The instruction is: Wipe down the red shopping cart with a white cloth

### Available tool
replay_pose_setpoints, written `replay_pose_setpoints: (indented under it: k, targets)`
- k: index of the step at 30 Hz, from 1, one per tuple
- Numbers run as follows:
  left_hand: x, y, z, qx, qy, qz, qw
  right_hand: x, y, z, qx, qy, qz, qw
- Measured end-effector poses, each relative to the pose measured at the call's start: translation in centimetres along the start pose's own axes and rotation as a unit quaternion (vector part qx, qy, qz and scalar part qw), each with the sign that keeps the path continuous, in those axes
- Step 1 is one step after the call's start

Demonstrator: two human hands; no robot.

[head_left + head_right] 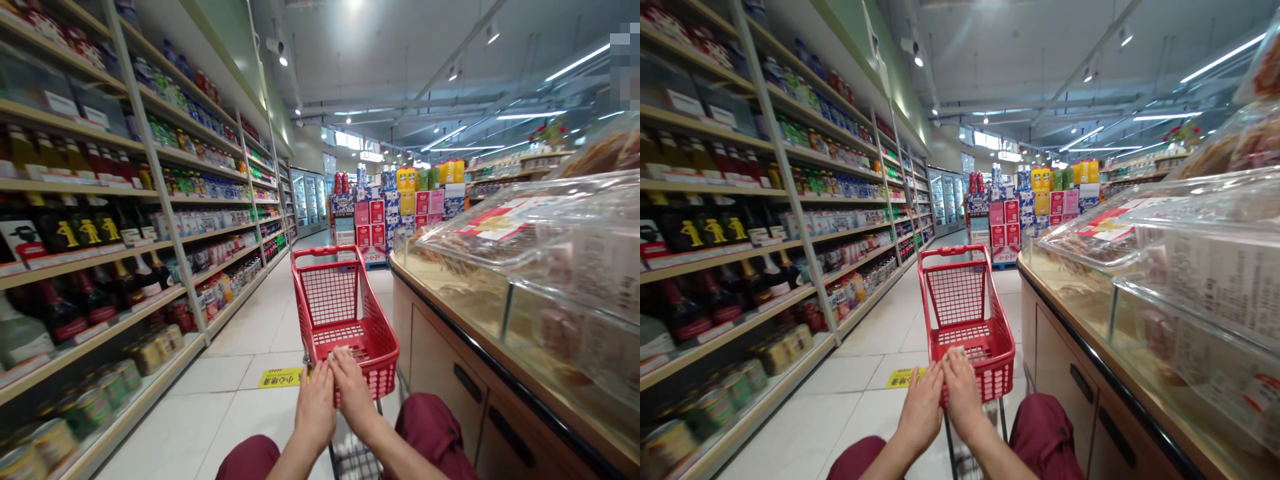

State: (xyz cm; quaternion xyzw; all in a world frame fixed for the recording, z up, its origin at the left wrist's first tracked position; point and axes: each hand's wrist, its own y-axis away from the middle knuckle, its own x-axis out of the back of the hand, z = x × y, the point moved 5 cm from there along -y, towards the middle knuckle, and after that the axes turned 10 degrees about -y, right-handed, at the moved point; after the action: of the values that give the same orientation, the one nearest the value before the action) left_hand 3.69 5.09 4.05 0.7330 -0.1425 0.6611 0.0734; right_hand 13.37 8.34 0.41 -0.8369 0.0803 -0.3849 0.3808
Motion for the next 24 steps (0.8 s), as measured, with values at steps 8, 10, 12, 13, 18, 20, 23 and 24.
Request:
replay_pose_setpoints:
  k: [8, 10, 12, 13, 18, 20, 23, 24]
  targets:
    - [0.8, 0.0, -0.1, 0.014, 0.011, 0.022, 1.000, 4.5, 0.2, 5.0, -0.074, 0.042, 0.013, 0.996]
    - [0.6, -0.1, -0.1, 0.018, 0.004, 0.021, 1.000, 3.3, 0.4, 3.4, -0.056, 0.034, 0.001, 0.998]
    - [0.4, -0.1, -0.2, 0.020, 0.000, 0.020, 1.000, 1.9, 0.4, 1.4, -0.022, 0.017, -0.011, 1.000]
    - [0.3, 0.0, -0.3, 0.021, -0.003, 0.021, 1.000, 1.6, 0.4, 0.8, -0.007, 0.008, -0.019, 1.000]
    - [0.0, 0.1, -0.4, 0.021, -0.007, 0.031, 0.999, 3.7, 0.3, 3.0, -0.051, 0.018, -0.001, 0.999]
    - [0.0, 0.0, -0.1, 0.019, -0.010, 0.026, 0.999, 4.1, 0.2, 3.6, -0.076, 0.026, 0.021, 0.997]
    - [-0.1, -0.2, 0.4, 0.014, -0.011, 0.021, 1.000, 2.0, 0.0, 1.5, -0.037, 0.006, 0.004, 0.999]
    - [-0.1, -0.3, 0.4, 0.012, -0.008, 0.022, 1.000, 1.2, 0.0, 0.6, -0.020, 0.001, -0.005, 1.000]
